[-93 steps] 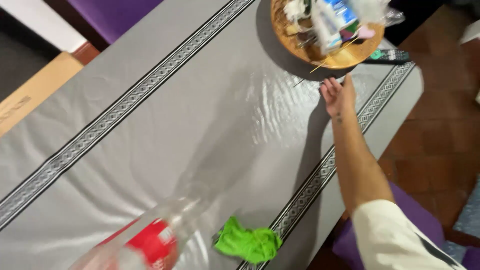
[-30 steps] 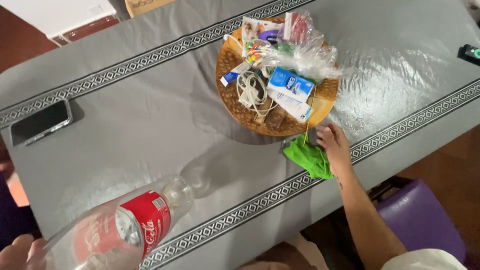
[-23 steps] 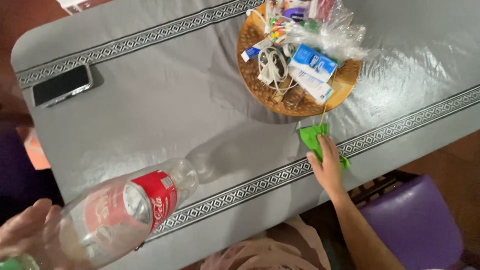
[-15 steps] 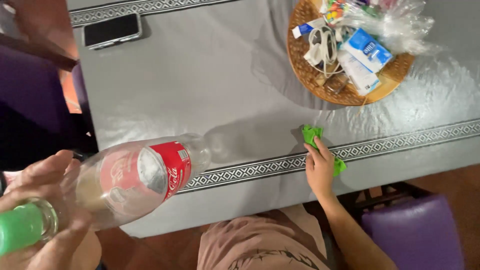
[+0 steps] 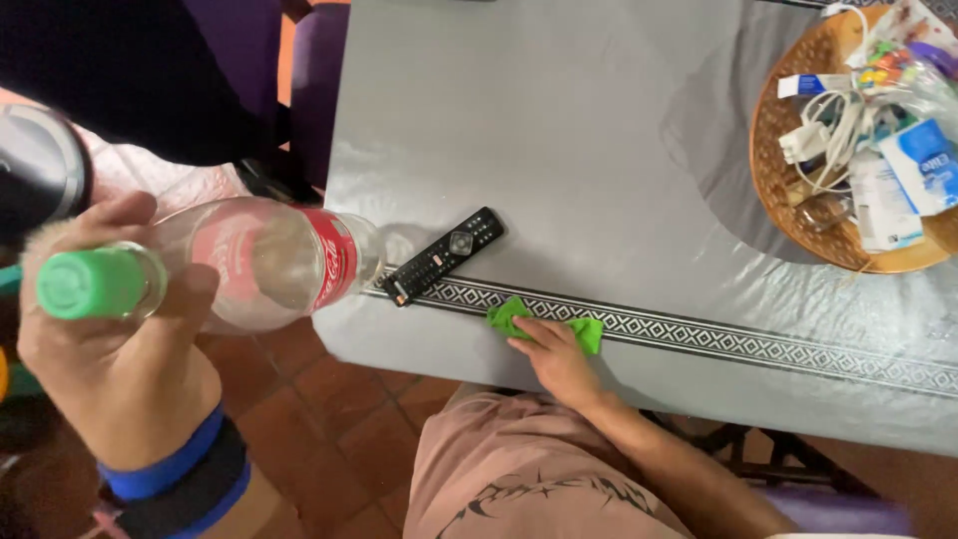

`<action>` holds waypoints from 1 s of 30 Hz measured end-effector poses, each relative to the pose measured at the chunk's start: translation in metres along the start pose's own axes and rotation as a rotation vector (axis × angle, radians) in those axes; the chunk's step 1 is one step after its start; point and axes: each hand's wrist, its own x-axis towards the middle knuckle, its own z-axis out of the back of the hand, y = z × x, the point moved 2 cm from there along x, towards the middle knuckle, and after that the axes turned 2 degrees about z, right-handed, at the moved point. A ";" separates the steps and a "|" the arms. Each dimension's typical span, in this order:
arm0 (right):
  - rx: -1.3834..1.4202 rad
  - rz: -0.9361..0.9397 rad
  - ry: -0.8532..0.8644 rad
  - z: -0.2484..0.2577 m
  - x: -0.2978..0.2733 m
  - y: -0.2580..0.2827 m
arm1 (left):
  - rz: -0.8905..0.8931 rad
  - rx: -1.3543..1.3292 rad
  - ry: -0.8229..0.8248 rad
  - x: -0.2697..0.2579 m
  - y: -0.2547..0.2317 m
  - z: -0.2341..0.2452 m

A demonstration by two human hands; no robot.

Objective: Wiping down a dining table with a cloth and rearranging objects and chairs

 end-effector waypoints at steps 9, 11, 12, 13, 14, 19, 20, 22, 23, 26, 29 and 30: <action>0.753 0.068 0.176 -0.002 0.085 0.064 | 0.117 0.125 -0.065 -0.028 0.043 0.025; 0.478 0.293 0.223 -0.022 0.091 0.057 | 0.093 0.119 -0.116 -0.036 0.047 0.030; 0.484 0.299 0.235 -0.012 0.102 0.057 | 0.104 0.127 -0.122 -0.038 0.046 0.031; 0.393 0.352 0.264 -0.003 0.116 0.059 | 0.116 0.136 -0.150 -0.038 0.045 0.033; 0.302 0.406 0.291 0.006 0.130 0.060 | 0.128 0.145 -0.177 -0.039 0.044 0.035; -0.068 0.337 0.143 0.009 0.200 0.039 | 0.150 0.069 -0.209 -0.048 0.048 0.039; -0.261 0.342 0.186 0.004 0.210 0.030 | 0.163 0.039 -0.217 -0.049 0.047 0.037; -0.279 0.423 0.214 0.000 0.225 0.020 | 0.129 0.104 -0.186 -0.049 0.046 0.038; -0.299 0.500 0.242 -0.001 0.232 0.015 | 0.095 0.165 -0.151 -0.049 0.045 0.038; -0.323 0.634 0.230 0.000 0.247 0.025 | 0.047 0.192 -0.070 -0.043 0.041 0.035; -0.335 0.804 0.157 0.020 0.261 0.030 | 0.065 0.179 -0.031 -0.042 0.040 0.035; -0.340 0.802 0.155 0.025 0.271 0.025 | 0.061 0.175 -0.032 -0.042 0.041 0.036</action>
